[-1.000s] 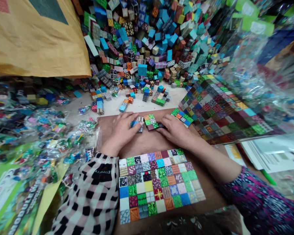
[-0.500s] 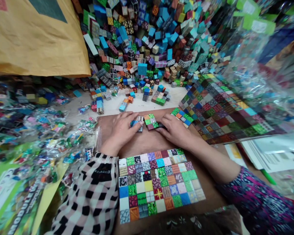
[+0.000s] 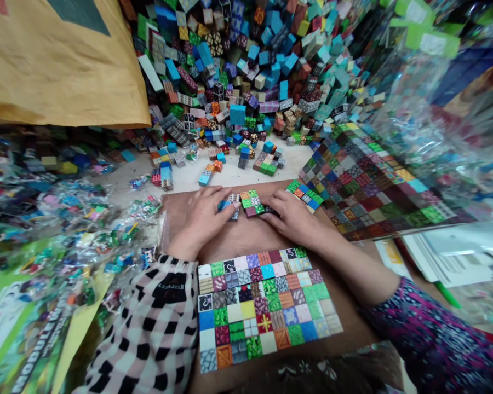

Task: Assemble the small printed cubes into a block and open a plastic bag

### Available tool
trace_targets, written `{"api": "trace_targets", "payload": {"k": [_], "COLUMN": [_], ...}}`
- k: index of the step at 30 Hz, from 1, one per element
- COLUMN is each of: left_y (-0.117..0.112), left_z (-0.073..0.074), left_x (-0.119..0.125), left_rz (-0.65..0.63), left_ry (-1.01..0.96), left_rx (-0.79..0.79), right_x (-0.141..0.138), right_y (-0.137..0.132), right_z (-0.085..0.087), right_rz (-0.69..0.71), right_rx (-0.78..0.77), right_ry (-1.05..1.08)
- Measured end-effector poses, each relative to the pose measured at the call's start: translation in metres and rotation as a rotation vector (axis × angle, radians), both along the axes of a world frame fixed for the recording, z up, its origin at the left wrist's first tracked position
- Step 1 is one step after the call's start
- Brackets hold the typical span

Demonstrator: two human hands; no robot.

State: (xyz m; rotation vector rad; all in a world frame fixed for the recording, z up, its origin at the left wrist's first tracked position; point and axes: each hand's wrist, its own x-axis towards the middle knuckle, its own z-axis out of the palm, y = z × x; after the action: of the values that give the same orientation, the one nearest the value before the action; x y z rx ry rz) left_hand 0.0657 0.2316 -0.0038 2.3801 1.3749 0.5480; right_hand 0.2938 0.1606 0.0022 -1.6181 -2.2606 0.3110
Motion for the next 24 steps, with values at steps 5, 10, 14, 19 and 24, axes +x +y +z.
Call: {"api": "trace_targets", "payload": {"k": [5,10,14,19,24], "left_y": [-0.0003,-0.0003,-0.0005,-0.0007,0.0002], "left_z": [0.0023,0.0028,0.0028,0.0031,0.0011], "left_x": [0.0010,0.0012,0.0013,0.0010,0.0005], "left_rz": [-0.001,-0.010,0.002,-0.006,-0.005], "left_ry": [0.011,0.013,0.012,0.010,0.001], "left_rx": [-0.009,-0.002,-0.006,-0.004,-0.006], "right_x": [-0.0004,-0.0002,0.0001,-0.0007,-0.0019], "right_y": [-0.0001,0.0003,0.0002,-0.0002,-0.0005], "right_z": [0.0010,0.0001,-0.0009,-0.0013,-0.0018], "right_rz": [0.008,0.008,0.009,0.001,-0.005], "right_rx": [-0.003,0.003,0.009,0.011,0.017], "right_ry": [0.014,0.008,0.009,0.012,0.012]}}
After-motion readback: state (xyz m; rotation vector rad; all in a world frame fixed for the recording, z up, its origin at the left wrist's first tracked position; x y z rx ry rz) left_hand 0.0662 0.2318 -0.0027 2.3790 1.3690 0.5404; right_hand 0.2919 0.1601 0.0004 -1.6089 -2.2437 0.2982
